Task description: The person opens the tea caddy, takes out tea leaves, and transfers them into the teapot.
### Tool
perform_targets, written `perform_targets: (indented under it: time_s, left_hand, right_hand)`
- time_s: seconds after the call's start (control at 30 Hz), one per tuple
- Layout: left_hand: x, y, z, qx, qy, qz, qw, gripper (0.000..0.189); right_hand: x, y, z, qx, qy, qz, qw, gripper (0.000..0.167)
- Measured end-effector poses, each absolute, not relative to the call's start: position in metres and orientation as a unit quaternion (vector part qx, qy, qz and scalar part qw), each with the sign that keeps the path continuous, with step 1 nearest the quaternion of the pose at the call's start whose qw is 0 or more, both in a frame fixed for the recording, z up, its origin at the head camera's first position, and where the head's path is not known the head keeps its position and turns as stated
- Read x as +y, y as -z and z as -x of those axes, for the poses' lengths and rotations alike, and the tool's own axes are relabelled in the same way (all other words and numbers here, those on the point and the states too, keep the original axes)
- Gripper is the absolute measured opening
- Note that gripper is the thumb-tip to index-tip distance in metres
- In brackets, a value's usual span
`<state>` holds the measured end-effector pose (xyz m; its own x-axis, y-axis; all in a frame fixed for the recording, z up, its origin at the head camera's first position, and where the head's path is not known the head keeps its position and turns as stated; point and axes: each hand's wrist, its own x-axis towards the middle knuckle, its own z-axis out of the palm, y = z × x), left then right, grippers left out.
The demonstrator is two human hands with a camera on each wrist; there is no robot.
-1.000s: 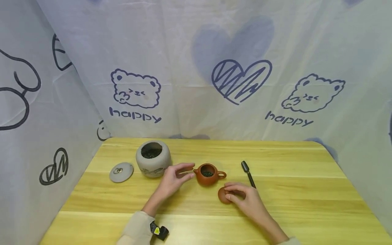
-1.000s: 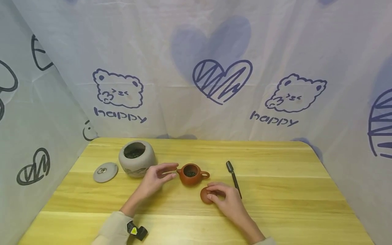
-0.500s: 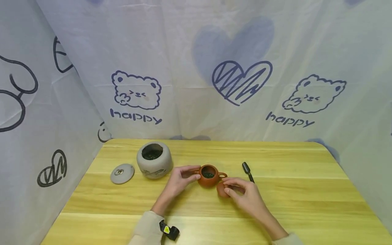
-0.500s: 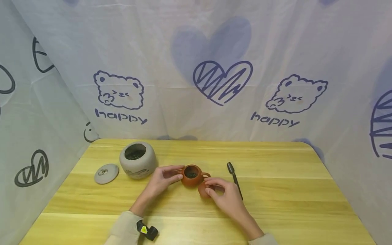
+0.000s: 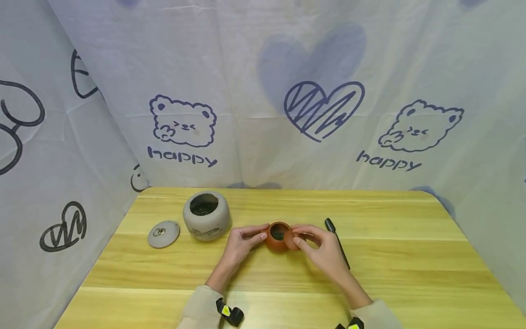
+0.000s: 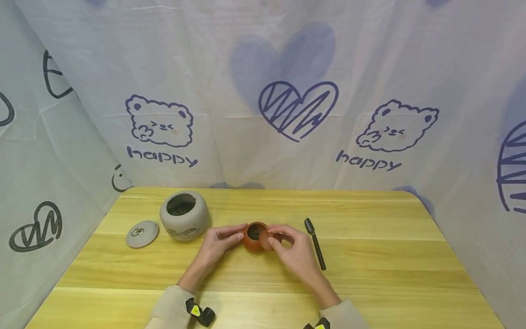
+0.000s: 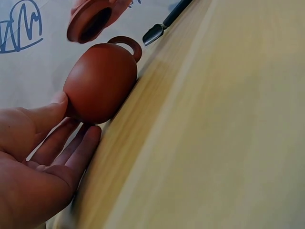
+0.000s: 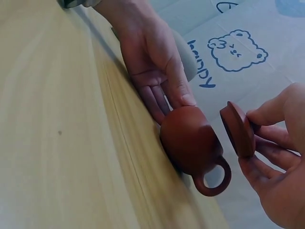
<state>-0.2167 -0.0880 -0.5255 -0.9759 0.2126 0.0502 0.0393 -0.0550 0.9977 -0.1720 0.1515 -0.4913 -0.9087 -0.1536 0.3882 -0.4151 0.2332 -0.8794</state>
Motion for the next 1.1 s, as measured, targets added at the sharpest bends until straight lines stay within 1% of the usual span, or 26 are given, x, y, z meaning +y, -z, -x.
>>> perform_targets:
  time_s: [0.17, 0.63, 1.1]
  left_hand:
    - [-0.087, 0.528, 0.218, 0.672, -0.734, -0.078, 0.061, 0.028]
    - [-0.088, 0.529, 0.218, 0.664, -0.742, -0.071, 0.068, 0.027]
    - [-0.089, 0.530, 0.218, 0.673, -0.734, -0.071, 0.063, 0.027]
  right_hand:
    - [0.145, 0.490, 0.178, -0.778, -0.590, -0.183, 0.117, 0.017]
    - [0.128, 0.491, 0.192, -0.785, -0.592, -0.157, 0.094, 0.018]
    - [0.116, 0.496, 0.203, -0.792, -0.587, -0.139, 0.090, 0.020]
